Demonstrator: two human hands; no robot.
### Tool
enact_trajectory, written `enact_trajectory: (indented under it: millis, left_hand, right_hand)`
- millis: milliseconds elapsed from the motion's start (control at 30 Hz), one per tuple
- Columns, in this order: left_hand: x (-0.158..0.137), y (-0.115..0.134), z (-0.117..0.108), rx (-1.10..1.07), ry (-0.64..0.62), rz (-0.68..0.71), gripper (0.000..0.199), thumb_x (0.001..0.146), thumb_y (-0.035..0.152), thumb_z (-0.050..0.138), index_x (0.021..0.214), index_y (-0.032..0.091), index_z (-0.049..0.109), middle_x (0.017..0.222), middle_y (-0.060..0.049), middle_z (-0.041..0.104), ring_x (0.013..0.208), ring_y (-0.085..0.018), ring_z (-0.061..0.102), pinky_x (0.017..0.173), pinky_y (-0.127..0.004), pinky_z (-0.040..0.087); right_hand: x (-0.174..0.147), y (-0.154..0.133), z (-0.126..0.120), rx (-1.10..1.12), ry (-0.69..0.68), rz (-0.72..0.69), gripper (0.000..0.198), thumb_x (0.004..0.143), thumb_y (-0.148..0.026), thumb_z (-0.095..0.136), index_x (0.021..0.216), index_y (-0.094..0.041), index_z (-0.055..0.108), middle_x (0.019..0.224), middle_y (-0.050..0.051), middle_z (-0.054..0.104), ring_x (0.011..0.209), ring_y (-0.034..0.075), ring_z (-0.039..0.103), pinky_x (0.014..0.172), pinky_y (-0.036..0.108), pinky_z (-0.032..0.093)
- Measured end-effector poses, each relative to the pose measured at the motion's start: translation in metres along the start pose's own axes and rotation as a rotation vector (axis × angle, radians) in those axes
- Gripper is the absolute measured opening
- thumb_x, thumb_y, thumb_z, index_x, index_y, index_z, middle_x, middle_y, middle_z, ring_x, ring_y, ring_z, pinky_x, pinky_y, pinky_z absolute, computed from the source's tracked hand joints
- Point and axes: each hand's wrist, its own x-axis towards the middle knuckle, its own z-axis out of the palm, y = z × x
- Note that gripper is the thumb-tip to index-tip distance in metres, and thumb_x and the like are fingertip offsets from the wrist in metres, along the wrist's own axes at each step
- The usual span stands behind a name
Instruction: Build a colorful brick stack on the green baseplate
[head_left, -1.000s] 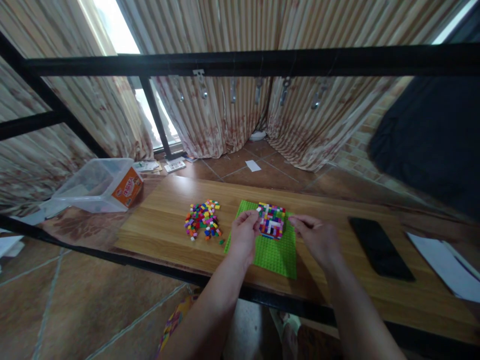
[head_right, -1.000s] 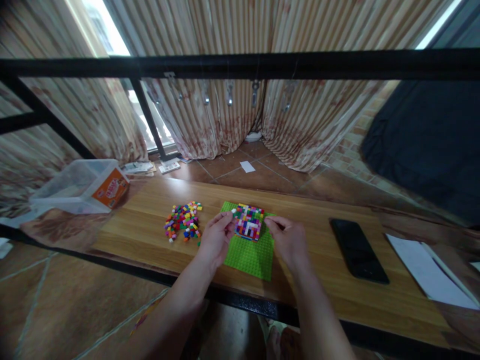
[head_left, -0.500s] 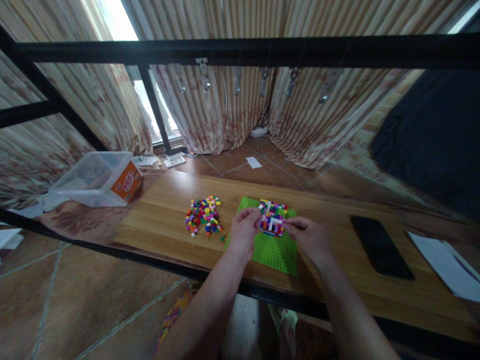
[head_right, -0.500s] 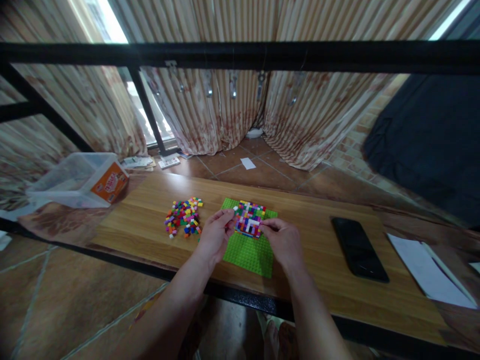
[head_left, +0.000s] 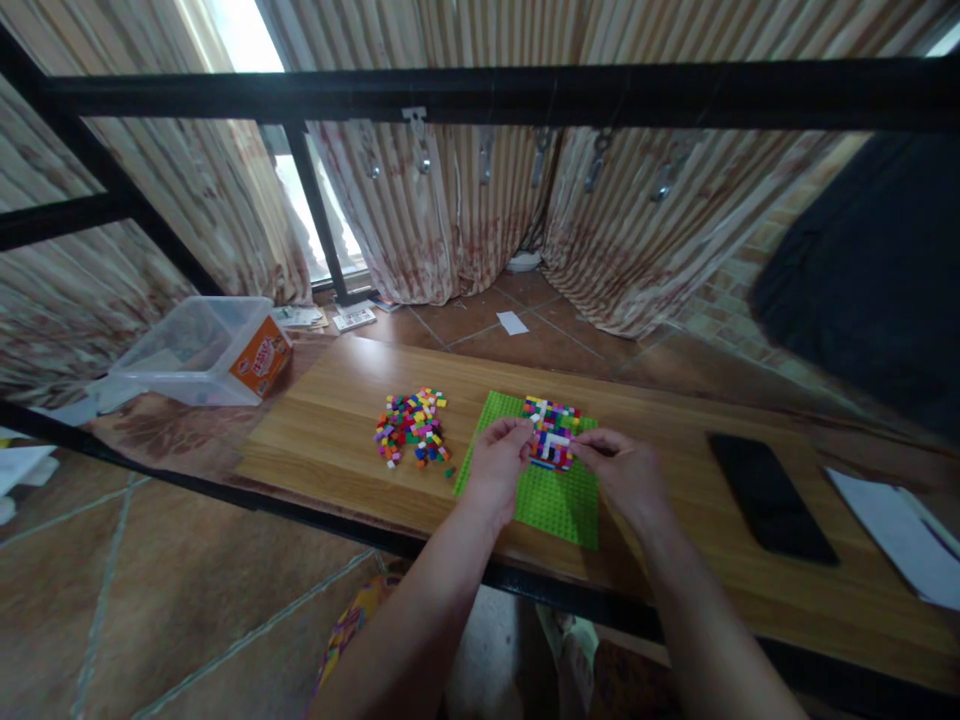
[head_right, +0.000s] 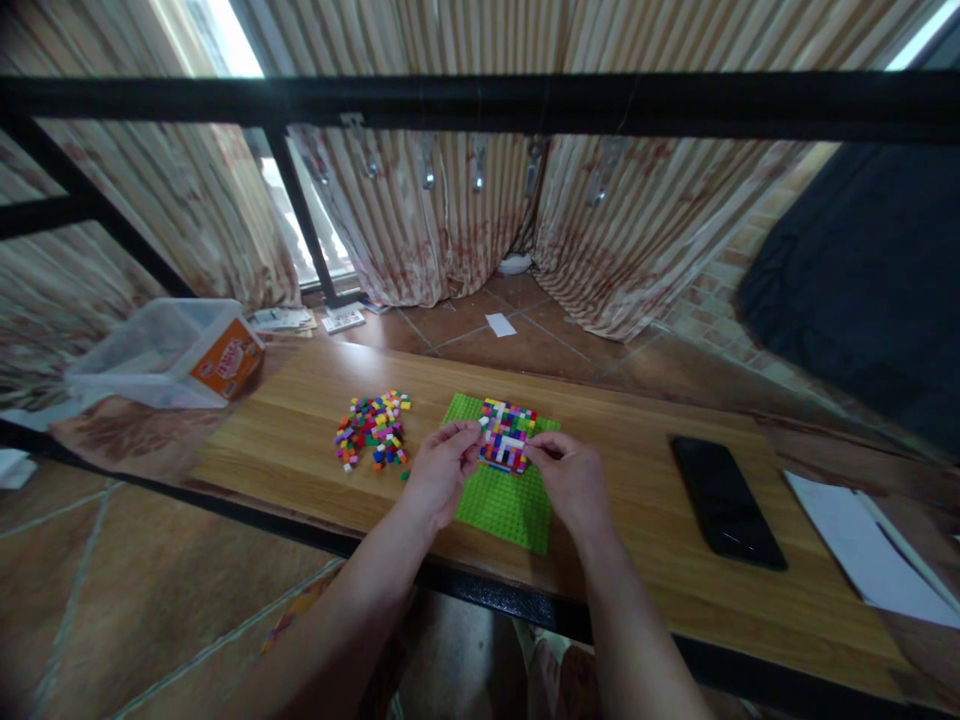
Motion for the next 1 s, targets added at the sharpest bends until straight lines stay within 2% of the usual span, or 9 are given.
enact_trajectory:
  millis: [200,367,533,700,867,1000]
  left_hand:
    - [-0.002,-0.006,0.000,0.087,-0.009,0.004,0.026,0.064,0.033,0.079,0.062,0.014,0.061,0.054,0.004,0.050,0.050,-0.005,0.035,0.051,-0.020,0.022]
    - [-0.003,-0.003,0.002,0.124,-0.014,0.008,0.024,0.062,0.032,0.079,0.062,0.015,0.062,0.055,0.003,0.051,0.050,-0.005,0.035,0.050,-0.021,0.022]
    - [-0.004,-0.004,0.002,0.175,-0.078,0.033,0.018,0.065,0.030,0.076,0.064,0.016,0.065,0.057,0.003,0.054,0.052,-0.006,0.036,0.051,-0.021,0.023]
    - [-0.003,-0.007,0.000,0.240,-0.155,0.104,0.017,0.068,0.032,0.074,0.067,0.016,0.067,0.055,0.003,0.052,0.053,-0.007,0.037,0.052,-0.022,0.025]
    - [-0.006,-0.003,0.000,0.228,-0.196,0.086,0.020,0.067,0.034,0.076,0.066,0.016,0.067,0.060,0.001,0.058,0.056,-0.008,0.041,0.053,-0.021,0.028]
    - [-0.006,0.003,-0.001,0.185,-0.186,0.067,0.015,0.067,0.029,0.074,0.064,0.016,0.067,0.058,0.002,0.055,0.058,-0.009,0.044,0.056,-0.022,0.031]
  right_hand:
    - [0.000,-0.002,0.001,-0.079,0.029,-0.037,0.026,0.069,-0.049,0.071,0.068,-0.023,0.075,0.069,0.004,0.074,0.063,0.021,0.064,0.065,0.035,0.045]
    - [-0.008,-0.011,-0.002,-0.092,0.048,-0.075,0.026,0.072,-0.049,0.071,0.071,-0.024,0.076,0.074,0.004,0.075,0.067,0.022,0.065,0.069,0.035,0.047]
    - [-0.018,-0.034,0.007,0.155,-0.040,0.000,0.034,0.075,-0.054,0.071,0.084,-0.022,0.078,0.074,0.003,0.073,0.065,0.017,0.061,0.064,0.031,0.047]
    - [-0.020,-0.046,0.019,0.343,-0.090,0.110,0.038,0.065,-0.057,0.079,0.076,-0.020,0.076,0.062,0.001,0.065,0.056,0.013,0.052,0.053,0.027,0.041]
    - [-0.021,-0.049,0.018,0.485,-0.091,0.174,0.036,0.055,-0.052,0.086,0.070,-0.021,0.077,0.060,0.001,0.064,0.054,0.012,0.048,0.053,0.027,0.038]
    - [-0.018,-0.045,0.015,0.460,-0.094,0.171,0.033,0.057,-0.050,0.085,0.072,-0.022,0.078,0.064,0.002,0.068,0.056,0.013,0.050,0.055,0.029,0.040]
